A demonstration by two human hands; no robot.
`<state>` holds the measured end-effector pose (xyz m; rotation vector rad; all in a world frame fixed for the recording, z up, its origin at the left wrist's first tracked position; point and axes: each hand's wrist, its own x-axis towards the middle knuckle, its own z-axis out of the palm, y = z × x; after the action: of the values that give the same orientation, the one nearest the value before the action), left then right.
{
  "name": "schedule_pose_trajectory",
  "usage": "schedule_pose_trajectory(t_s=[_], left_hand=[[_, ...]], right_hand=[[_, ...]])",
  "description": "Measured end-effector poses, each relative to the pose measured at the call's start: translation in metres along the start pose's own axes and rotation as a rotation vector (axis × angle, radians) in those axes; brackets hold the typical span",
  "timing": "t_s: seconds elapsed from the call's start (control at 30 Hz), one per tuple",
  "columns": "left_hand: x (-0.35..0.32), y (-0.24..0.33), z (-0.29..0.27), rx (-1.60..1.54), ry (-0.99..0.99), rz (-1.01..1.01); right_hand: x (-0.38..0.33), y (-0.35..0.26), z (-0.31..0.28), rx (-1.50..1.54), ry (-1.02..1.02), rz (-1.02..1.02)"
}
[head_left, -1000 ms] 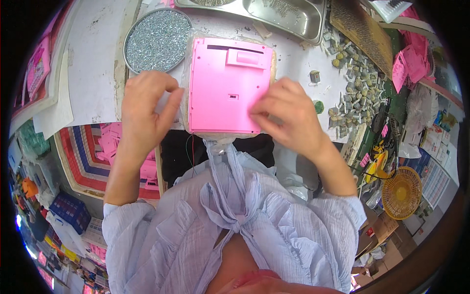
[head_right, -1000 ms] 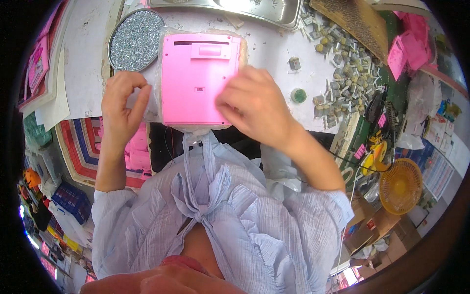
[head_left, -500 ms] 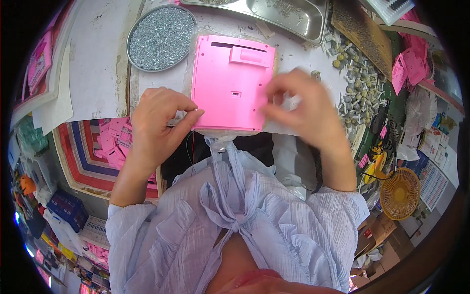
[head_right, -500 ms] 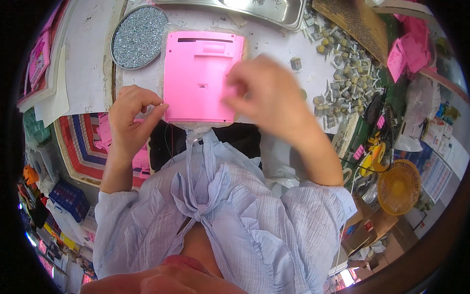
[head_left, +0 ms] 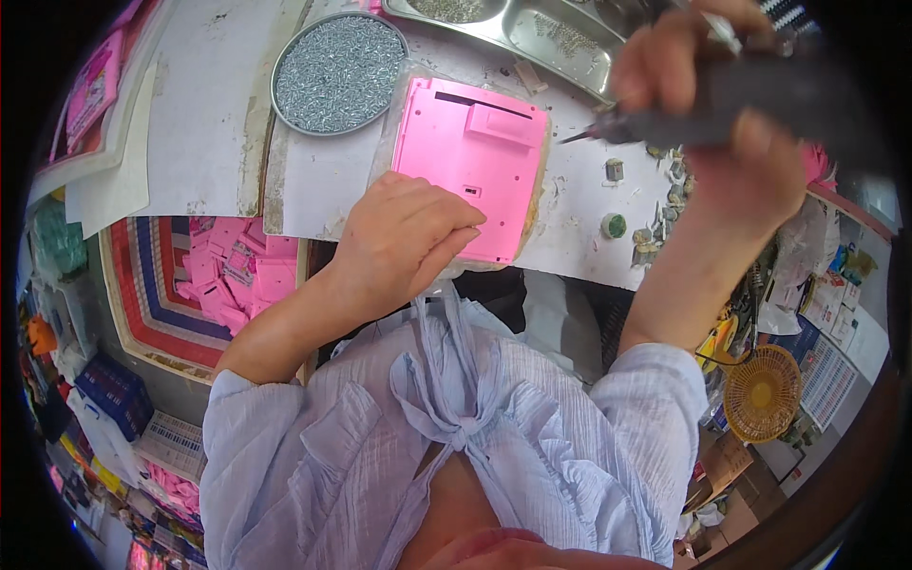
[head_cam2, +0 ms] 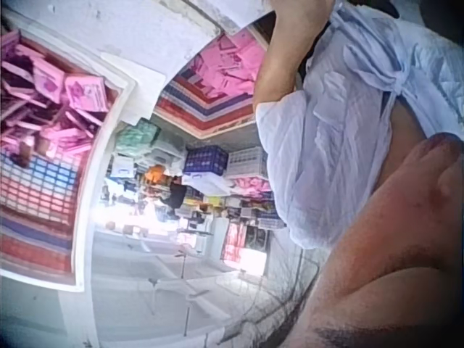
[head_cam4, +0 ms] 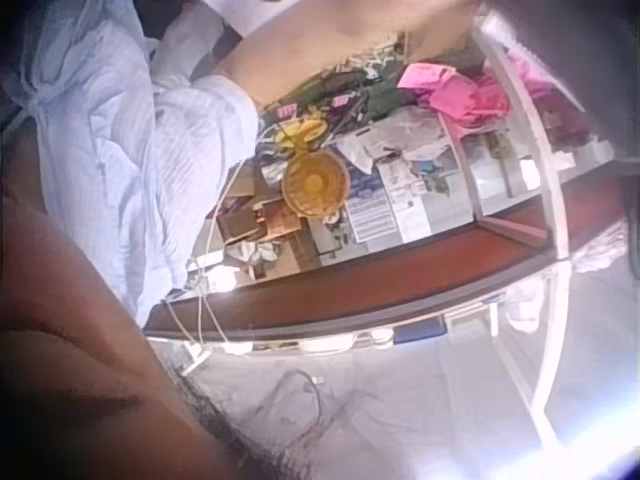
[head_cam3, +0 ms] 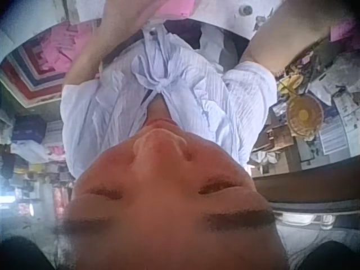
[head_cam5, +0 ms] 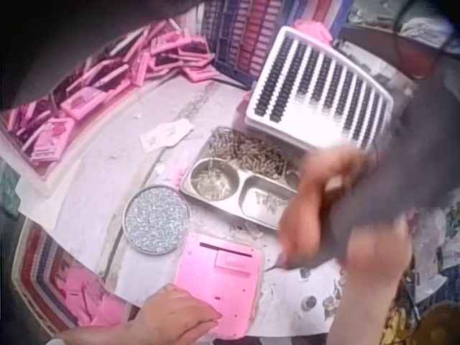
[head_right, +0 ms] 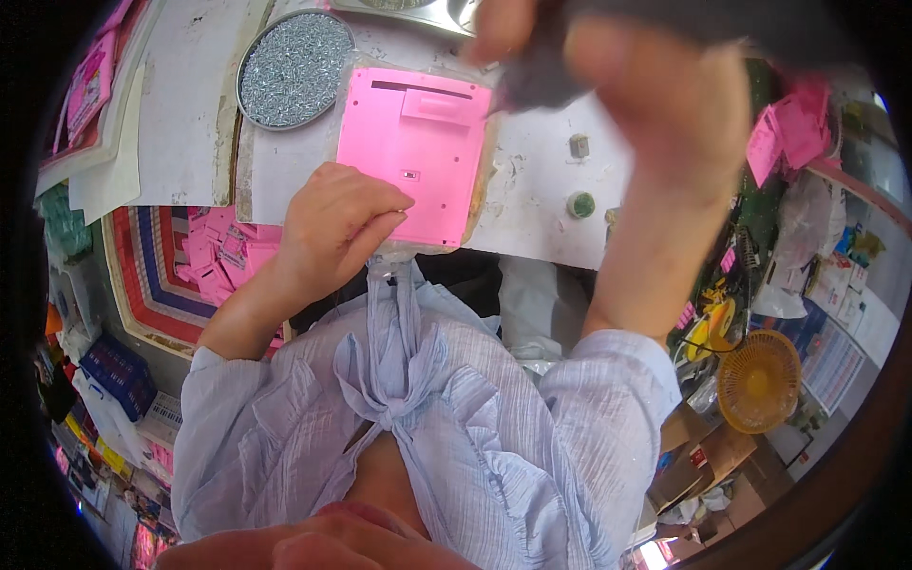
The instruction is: Soldering wires and assembling electronic components into a pink toy casing.
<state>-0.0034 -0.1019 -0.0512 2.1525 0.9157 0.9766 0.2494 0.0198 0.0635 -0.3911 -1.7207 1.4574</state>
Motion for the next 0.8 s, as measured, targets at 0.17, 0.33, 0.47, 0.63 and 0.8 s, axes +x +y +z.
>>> schedule_pose_trajectory(t_s=[0.17,0.33,0.47,0.63,0.8], left_hand=[[-0.001,-0.003,0.006,-0.021,0.002,0.001],[0.003,0.000,0.007,-0.048,0.005,0.016],[-0.002,-0.004,0.008,-0.045,0.072,0.031],[0.003,-0.005,-0.003,0.064,-0.029,0.047],[0.027,-0.066,-0.040,0.310,0.094,-0.035]], right_hand=[[-0.051,0.001,0.085,0.186,0.257,-0.040],[-0.057,0.001,0.100,0.220,0.313,-0.037],[-0.051,0.009,0.112,0.230,0.376,0.000],[-0.050,0.012,0.111,0.187,0.390,-0.023],[-0.053,0.016,0.103,0.134,0.445,-0.065]])
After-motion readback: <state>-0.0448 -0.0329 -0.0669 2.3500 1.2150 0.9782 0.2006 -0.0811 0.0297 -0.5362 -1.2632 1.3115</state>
